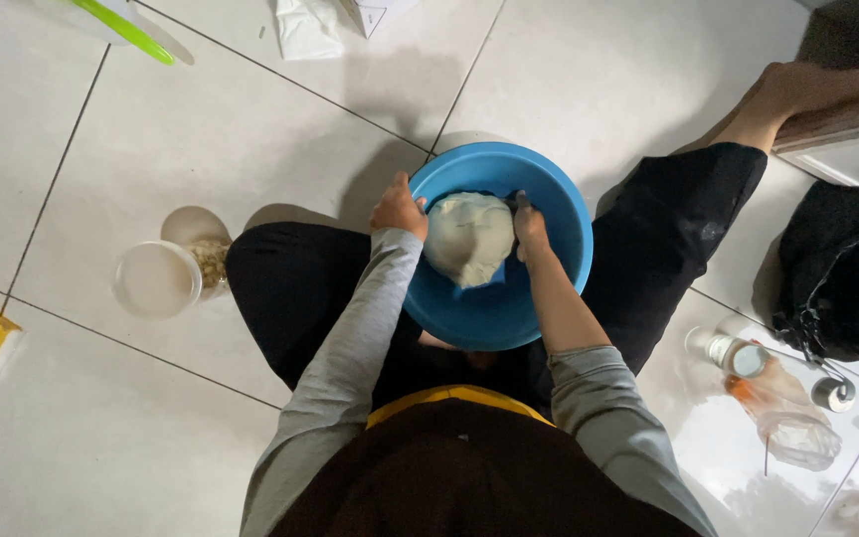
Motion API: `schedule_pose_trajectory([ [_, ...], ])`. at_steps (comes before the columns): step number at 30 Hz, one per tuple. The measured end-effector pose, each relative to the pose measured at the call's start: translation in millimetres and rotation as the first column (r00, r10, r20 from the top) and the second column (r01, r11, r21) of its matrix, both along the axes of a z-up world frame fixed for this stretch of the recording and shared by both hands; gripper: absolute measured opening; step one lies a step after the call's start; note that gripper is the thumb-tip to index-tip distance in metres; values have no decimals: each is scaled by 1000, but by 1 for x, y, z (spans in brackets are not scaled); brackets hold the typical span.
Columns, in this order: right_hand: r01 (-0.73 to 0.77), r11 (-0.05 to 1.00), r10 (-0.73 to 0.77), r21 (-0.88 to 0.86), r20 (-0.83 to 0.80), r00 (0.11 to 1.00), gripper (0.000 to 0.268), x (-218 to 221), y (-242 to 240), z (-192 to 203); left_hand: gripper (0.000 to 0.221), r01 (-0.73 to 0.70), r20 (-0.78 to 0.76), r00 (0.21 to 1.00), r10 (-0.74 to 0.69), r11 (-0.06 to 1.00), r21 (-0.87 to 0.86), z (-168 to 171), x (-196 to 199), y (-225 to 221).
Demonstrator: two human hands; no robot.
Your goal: Kneading a ball of dough in a blue plastic bowl while sitting on a tiled floor.
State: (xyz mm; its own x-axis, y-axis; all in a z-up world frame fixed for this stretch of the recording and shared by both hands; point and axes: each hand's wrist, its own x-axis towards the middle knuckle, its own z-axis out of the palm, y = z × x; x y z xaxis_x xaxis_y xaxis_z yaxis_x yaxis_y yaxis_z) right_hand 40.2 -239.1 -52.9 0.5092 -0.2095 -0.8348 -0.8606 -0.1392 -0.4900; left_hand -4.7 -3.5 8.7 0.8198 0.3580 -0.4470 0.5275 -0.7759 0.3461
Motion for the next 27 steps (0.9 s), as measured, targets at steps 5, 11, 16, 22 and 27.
schedule_pose_trajectory([
  [5,-273,950,264,149,76,962,85,-18,56,68,42,3,-8,1000,-3,1000,-22,0,0,4],
  [11,-760,629,775,-164,215,595,106,-50,54,103,45,-1,-29,1000,1,1000,1,-18,2,5],
  [16,-622,778,598,85,204,775,101,-95,17,93,49,-2,-10,1000,2,1000,-27,-26,0,7],
  [22,68,921,-169,383,236,957,78,-117,-13,96,51,-1,-7,1000,1,1000,-25,-23,-5,10],
  [27,-343,918,369,-197,741,561,68,-117,3,128,53,6,-9,1000,-6,999,-37,-29,-7,12],
])
